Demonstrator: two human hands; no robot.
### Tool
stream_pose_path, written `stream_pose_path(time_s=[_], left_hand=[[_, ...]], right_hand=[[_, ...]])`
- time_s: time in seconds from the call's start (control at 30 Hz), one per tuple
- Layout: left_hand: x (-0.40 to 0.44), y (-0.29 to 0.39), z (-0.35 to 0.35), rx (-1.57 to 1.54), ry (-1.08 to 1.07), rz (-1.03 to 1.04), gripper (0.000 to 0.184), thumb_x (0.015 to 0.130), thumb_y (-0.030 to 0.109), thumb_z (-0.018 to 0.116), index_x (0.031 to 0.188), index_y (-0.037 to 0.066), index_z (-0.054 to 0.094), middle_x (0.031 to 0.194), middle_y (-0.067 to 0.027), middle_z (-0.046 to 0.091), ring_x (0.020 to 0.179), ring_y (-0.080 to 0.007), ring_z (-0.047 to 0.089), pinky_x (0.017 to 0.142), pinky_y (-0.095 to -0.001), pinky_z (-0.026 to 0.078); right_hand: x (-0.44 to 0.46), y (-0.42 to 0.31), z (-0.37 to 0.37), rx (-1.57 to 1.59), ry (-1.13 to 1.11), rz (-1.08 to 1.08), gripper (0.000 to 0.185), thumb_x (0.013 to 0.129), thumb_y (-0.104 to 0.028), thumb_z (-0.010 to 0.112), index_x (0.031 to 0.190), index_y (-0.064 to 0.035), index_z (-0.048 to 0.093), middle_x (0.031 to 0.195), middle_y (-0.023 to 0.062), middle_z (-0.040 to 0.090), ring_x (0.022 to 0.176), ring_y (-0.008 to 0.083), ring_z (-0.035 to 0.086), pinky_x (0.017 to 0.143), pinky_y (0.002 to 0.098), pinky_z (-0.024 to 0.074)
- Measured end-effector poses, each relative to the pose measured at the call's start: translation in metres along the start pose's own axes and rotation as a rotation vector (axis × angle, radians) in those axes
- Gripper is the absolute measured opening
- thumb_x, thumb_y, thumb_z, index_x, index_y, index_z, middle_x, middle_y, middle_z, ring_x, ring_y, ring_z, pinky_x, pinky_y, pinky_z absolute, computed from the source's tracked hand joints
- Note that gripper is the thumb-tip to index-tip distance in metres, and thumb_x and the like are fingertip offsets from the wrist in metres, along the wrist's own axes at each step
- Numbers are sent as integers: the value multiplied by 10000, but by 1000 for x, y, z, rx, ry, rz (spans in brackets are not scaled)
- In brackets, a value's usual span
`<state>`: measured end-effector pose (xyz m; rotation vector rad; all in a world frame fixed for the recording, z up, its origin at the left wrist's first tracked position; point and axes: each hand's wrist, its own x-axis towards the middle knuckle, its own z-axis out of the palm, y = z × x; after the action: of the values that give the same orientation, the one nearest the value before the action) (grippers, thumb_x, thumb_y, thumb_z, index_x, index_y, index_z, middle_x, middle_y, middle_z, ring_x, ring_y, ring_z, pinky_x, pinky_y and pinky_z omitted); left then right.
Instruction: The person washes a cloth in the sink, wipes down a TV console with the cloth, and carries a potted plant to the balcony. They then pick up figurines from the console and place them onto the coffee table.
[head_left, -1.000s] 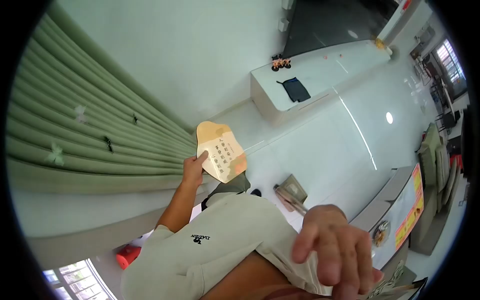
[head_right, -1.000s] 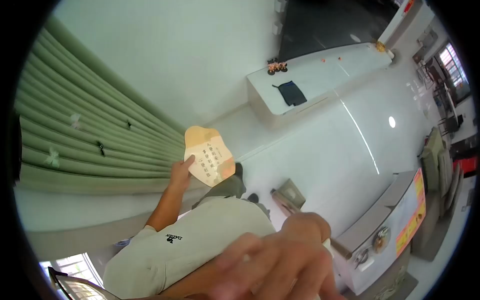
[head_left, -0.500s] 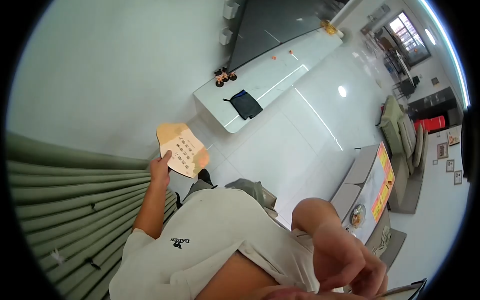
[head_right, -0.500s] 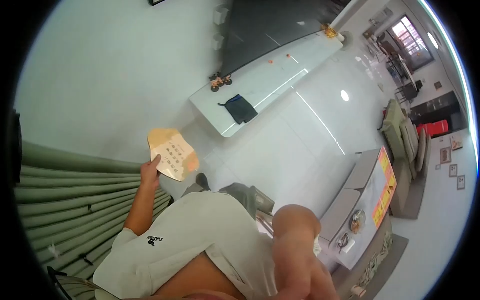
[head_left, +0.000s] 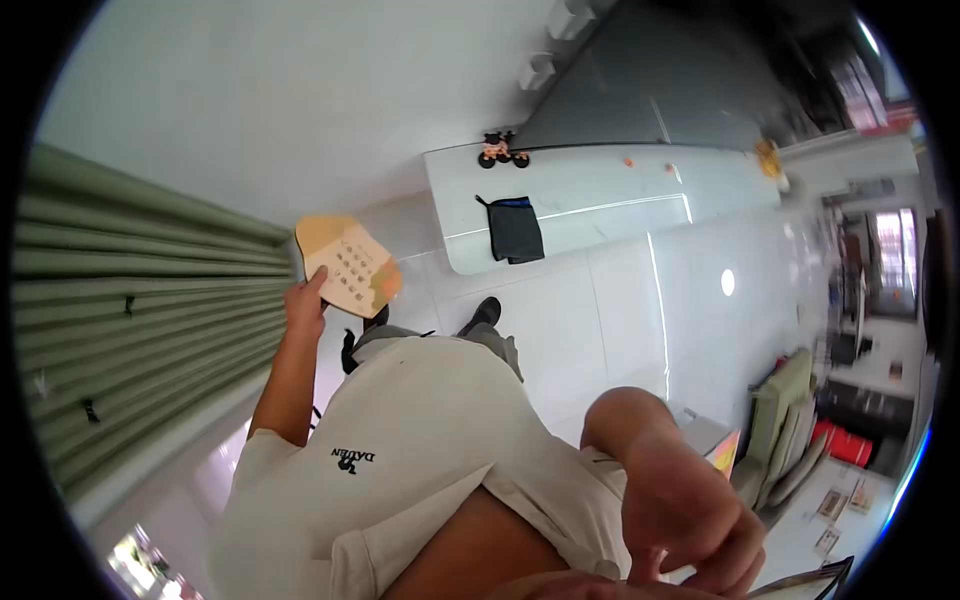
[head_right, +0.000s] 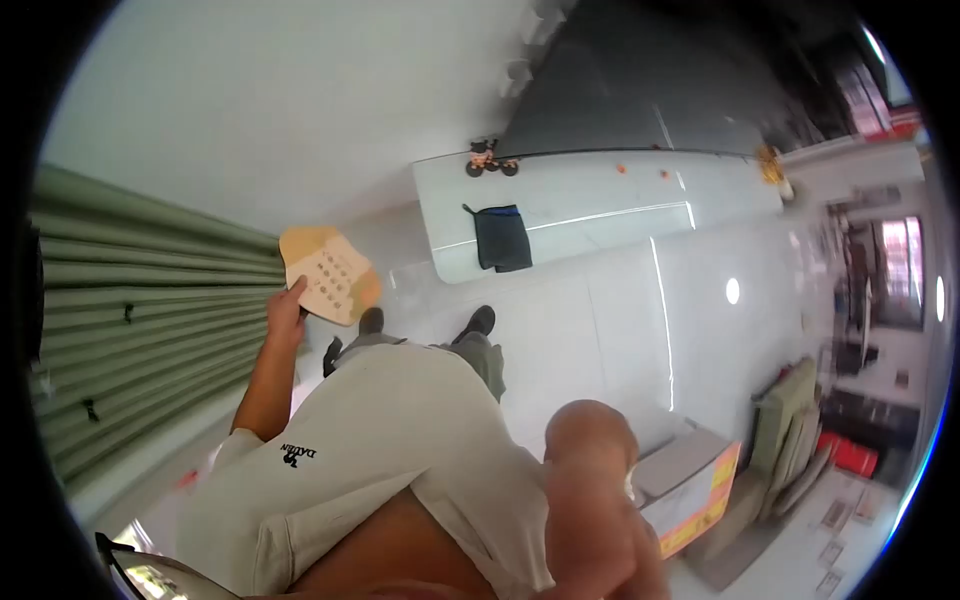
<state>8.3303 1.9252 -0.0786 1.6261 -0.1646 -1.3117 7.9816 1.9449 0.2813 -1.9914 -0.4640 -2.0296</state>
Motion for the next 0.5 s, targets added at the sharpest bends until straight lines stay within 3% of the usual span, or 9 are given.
stream_pose_path(time_s=[0.07,0.17,0.3,0.43,0.47,0.5], left_hand=[[-26,-13,4,-74,108,37,310,865,135,726,1046,-92,619,986,-134,678,849,-212,672,755,-328,543],[-60,-17,27,-152,144,16,315,864,134,727,1048,-97,615,1010,-141,673,878,-218,671,774,-330,546],[-73,-34,34,-191,183,-32,325,869,125,718,1076,-101,609,1034,-139,673,885,-216,671,784,-333,549],[-76,-58,31,-243,192,-91,348,881,124,704,1116,-111,598,1049,-137,671,912,-218,667,806,-330,545],[-74,-66,28,-241,206,-108,352,882,125,704,1118,-114,596,1054,-138,670,916,-220,666,810,-330,544],[-74,-74,21,-234,222,-127,356,883,125,703,1120,-117,595,1059,-139,668,921,-223,665,813,-329,544]], right_hand=[[11,1,-17,-32,68,-146,291,865,-86,629,1156,-73,629,1211,19,554,1140,181,505,791,325,499],[10,14,-54,276,104,-77,398,864,-143,653,1257,-114,598,1264,19,541,1173,172,487,885,334,489],[-69,18,-113,-85,-127,460,438,918,-462,543,1149,-100,630,1202,129,591,969,277,570,755,387,487],[-195,76,-138,-454,-512,1125,526,888,-272,642,1282,53,514,1283,248,550,1131,398,574,907,440,503],[-249,75,-148,-481,-507,1280,514,892,-229,649,1303,43,507,1347,234,515,1205,415,521,980,435,462],[-301,68,-159,-594,-639,1368,517,918,-269,628,1319,33,503,1372,257,489,1257,427,476,1035,464,412]])
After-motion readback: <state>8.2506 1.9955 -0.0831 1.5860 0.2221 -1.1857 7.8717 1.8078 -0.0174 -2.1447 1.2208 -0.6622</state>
